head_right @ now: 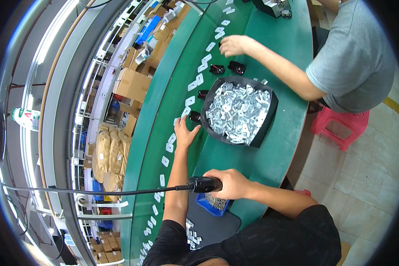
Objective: Assembling small electronic components using an electric screwdriver on a production line.
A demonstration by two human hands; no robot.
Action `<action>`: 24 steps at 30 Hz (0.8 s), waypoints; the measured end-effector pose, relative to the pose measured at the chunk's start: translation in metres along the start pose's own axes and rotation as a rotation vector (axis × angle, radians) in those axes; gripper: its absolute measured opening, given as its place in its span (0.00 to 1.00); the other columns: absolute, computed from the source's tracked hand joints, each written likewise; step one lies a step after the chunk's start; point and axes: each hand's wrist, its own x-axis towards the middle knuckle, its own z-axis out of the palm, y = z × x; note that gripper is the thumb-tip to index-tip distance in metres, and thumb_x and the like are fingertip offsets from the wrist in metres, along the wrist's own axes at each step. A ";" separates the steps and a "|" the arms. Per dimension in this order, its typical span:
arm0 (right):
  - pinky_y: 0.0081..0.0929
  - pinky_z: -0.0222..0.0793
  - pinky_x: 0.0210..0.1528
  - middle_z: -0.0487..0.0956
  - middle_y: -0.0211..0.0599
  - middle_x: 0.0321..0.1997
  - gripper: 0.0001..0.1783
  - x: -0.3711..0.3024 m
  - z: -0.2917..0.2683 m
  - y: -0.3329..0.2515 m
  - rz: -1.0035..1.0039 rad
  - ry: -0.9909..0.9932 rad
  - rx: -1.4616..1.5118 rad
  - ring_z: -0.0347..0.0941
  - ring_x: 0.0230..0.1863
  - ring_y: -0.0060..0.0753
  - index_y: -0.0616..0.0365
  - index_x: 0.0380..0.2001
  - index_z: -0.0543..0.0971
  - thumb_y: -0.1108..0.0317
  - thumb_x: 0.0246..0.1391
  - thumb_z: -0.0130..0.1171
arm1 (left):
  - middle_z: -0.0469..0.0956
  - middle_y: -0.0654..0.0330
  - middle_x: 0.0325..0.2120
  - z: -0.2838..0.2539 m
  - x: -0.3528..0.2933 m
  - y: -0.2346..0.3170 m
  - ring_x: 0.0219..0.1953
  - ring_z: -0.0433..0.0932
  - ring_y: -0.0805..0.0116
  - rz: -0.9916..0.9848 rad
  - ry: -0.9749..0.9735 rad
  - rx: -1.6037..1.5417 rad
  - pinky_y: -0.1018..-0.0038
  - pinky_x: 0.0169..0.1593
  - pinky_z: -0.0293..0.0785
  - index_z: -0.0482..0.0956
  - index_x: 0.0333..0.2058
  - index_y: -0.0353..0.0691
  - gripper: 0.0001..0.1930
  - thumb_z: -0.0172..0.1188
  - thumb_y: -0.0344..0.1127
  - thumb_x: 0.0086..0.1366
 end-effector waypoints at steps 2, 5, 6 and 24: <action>0.32 0.75 0.34 0.81 0.39 0.31 0.28 -0.003 -0.002 -0.003 0.013 0.007 0.010 0.80 0.30 0.41 0.54 0.46 0.75 0.66 0.37 0.68 | 0.62 0.39 0.59 0.015 0.010 0.012 0.61 0.63 0.44 0.007 0.021 0.008 0.58 0.62 0.63 0.68 0.57 0.41 0.40 0.73 0.46 0.46; 0.31 0.75 0.34 0.81 0.38 0.31 0.27 -0.008 -0.001 -0.007 -0.001 0.025 0.004 0.80 0.29 0.40 0.54 0.46 0.75 0.67 0.37 0.68 | 0.65 0.40 0.56 0.033 0.022 0.004 0.57 0.67 0.44 0.000 0.001 -0.062 0.59 0.59 0.67 0.71 0.53 0.41 0.36 0.73 0.45 0.46; 0.31 0.75 0.34 0.81 0.38 0.31 0.27 -0.009 -0.001 -0.007 0.007 0.017 0.009 0.80 0.29 0.40 0.54 0.46 0.75 0.67 0.37 0.69 | 0.68 0.41 0.54 0.039 0.023 -0.001 0.54 0.70 0.44 -0.011 -0.046 -0.144 0.59 0.57 0.69 0.73 0.51 0.41 0.33 0.73 0.44 0.46; 0.19 0.70 0.33 0.79 0.28 0.28 0.20 -0.011 0.009 -0.004 0.182 0.033 0.018 0.71 0.29 0.14 0.64 0.39 0.76 0.72 0.41 0.71 | 0.69 0.48 0.54 -0.102 -0.260 0.012 0.49 0.75 0.54 -0.200 0.224 -0.407 0.66 0.48 0.75 0.82 0.34 0.37 0.16 0.74 0.31 0.45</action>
